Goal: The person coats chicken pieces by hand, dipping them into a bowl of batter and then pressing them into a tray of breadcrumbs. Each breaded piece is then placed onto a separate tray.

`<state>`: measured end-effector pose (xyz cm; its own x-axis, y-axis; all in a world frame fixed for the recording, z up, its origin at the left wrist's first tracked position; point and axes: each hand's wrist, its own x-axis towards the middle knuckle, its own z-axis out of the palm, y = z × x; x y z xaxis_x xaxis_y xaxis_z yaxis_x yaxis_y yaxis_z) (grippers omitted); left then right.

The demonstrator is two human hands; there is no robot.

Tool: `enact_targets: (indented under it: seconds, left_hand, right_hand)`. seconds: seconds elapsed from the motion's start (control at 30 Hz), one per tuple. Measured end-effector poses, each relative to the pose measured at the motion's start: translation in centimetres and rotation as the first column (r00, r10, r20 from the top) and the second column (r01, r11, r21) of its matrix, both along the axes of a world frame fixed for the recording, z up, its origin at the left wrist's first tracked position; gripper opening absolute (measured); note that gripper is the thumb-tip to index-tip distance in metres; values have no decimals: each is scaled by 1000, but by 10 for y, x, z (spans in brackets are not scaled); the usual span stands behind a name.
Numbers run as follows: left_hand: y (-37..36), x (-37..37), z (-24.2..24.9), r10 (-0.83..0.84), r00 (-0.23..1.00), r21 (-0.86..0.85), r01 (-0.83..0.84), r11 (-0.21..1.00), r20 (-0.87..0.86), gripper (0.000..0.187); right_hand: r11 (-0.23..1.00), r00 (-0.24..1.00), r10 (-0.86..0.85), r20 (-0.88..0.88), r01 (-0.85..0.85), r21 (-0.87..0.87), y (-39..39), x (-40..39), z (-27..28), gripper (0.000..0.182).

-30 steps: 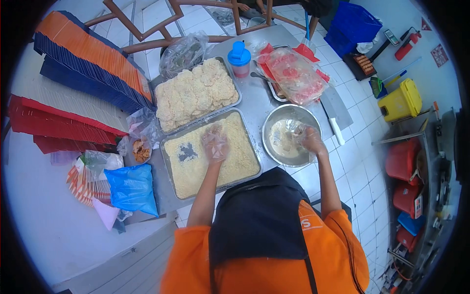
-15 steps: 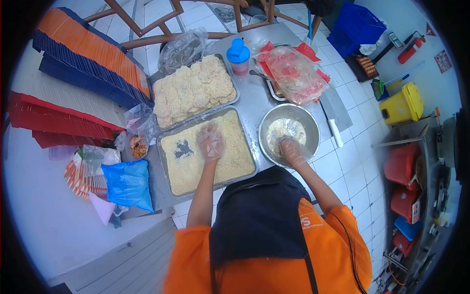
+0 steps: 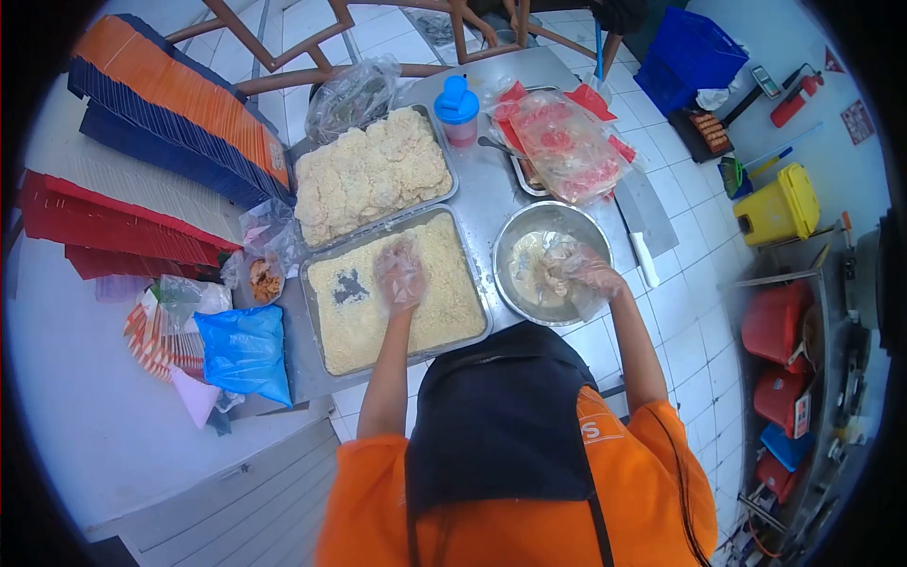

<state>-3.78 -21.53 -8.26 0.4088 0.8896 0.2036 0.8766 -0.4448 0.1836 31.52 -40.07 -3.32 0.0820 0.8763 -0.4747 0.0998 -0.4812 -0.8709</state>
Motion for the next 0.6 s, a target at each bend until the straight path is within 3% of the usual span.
enact_targets:
  seconds: [0.03,0.1,0.13,0.2,0.33,0.4,0.43,0.5,0.53,0.6]
  left_hand:
    - [0,1,-1,-4,1000,0,4,1000,3,46]
    - [-1,1,-3,21,997,34,-18,999,-69,46]
    - [0,0,-5,16,997,34,-14,999,-70,46]
    - [1,-3,-8,-2,999,47,4,999,-54,47]
    - [-1,0,-2,51,998,-23,-51,998,-36,48]
    - [1,-5,-13,0,999,105,4,994,-35,50]
    - [1,-6,-12,-5,999,105,8,994,-34,50]
    - [3,-7,-10,-3,999,55,6,998,-53,52]
    - [3,-7,-9,-5,999,55,8,998,-54,52]
    - [1,-4,-9,57,997,-17,-58,998,-56,52]
  right_hand:
    - [1000,1000,-4,3,4,0,-3,-1,5,65]
    - [977,938,-124,-324,172,125,-12,-4,15,63]
    - [976,937,-128,-325,177,124,-15,-6,26,63]
    - [953,696,-184,-694,299,46,-20,-14,49,53]
    - [925,655,-278,-703,380,-11,-21,-26,68,45]
    - [869,573,-398,-716,485,-95,-22,-35,81,41]
    - [867,571,-401,-716,489,-95,-24,-31,72,41]
    - [922,905,-224,-361,317,224,-25,-18,49,37]
    - [921,905,-225,-362,319,224,-25,-21,56,37]
    - [968,979,-196,-56,202,147,-26,-25,72,34]
